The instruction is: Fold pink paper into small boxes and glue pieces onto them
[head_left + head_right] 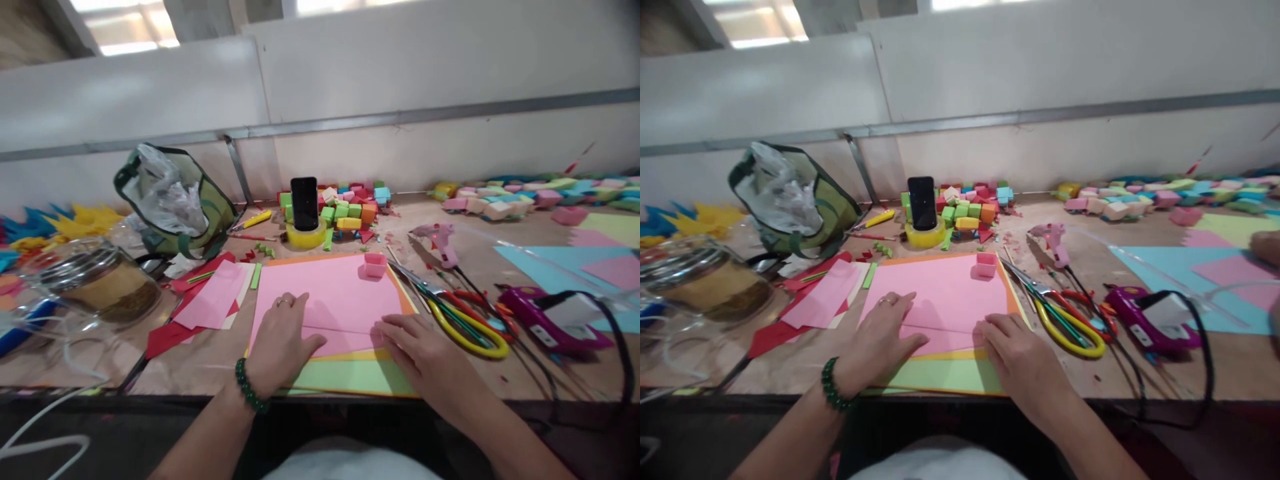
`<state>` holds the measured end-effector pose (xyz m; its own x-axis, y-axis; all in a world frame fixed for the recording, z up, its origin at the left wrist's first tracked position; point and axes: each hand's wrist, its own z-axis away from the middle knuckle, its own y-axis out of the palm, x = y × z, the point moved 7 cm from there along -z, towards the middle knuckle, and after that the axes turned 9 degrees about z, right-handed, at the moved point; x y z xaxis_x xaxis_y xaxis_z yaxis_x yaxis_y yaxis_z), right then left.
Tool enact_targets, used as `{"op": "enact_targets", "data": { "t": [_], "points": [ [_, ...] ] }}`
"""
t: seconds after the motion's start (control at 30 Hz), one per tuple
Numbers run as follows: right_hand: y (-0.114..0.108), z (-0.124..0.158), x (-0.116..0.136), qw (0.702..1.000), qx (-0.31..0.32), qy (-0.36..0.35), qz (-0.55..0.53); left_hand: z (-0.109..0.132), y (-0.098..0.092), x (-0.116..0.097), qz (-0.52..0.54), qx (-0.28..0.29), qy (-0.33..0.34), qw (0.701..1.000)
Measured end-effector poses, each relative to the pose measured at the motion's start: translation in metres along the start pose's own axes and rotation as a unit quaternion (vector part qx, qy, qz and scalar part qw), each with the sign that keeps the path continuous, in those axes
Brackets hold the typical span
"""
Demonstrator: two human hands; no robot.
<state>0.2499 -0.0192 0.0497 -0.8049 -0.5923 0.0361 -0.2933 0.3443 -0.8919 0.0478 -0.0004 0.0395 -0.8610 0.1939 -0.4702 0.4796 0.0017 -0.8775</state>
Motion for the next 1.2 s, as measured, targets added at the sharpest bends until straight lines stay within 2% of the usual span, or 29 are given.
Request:
{"op": "enact_targets", "data": {
  "t": [0.1, 0.2, 0.27, 0.37, 0.53, 0.63, 0.7, 0.9, 1.03, 1.13, 1.2],
  "points": [
    [0.006, -0.008, -0.004, 0.999, 0.019, 0.042, 0.023, -0.002, -0.003, 0.002, 0.012, 0.012, -0.005, 1.000],
    [0.016, -0.018, -0.004, 0.993, 0.069, 0.084, 0.045, -0.003, 0.001, 0.004, 0.068, 0.039, -0.021, 0.997],
    [0.020, -0.022, -0.004, 0.991, 0.082, 0.096, 0.048, -0.003, 0.003, 0.004, 0.103, 0.042, -0.031, 0.993],
    [0.019, -0.025, -0.003, 0.995, 0.046, 0.089, 0.025, 0.002, 0.004, 0.003, 0.145, 0.029, -0.036, 0.988],
    [-0.002, -0.027, 0.003, 0.995, -0.090, 0.031, -0.011, 0.013, -0.004, -0.009, 0.144, -0.020, 0.009, 0.989],
    [-0.019, -0.029, 0.011, 0.986, -0.157, 0.000, -0.059, 0.021, -0.006, -0.017, 0.124, -0.007, 0.028, 0.992],
    [-0.027, -0.030, 0.013, 0.980, -0.180, 0.001, -0.089, 0.025, -0.007, -0.021, 0.139, 0.012, 0.033, 0.990],
    [-0.040, -0.033, 0.024, 0.975, -0.194, -0.043, -0.097, 0.027, -0.008, -0.024, 0.271, 0.070, 0.020, 0.960],
    [-0.042, -0.031, 0.032, 0.975, -0.171, -0.094, -0.107, 0.021, -0.014, -0.018, 0.386, 0.060, 0.001, 0.921],
    [-0.043, -0.028, 0.035, 0.969, -0.164, -0.116, -0.145, 0.019, -0.013, -0.016, 0.394, 0.062, -0.009, 0.917],
    [-0.043, -0.025, 0.034, 0.966, -0.165, -0.114, -0.162, 0.018, -0.015, -0.012, 0.396, 0.043, -0.020, 0.917]
  ]
}}
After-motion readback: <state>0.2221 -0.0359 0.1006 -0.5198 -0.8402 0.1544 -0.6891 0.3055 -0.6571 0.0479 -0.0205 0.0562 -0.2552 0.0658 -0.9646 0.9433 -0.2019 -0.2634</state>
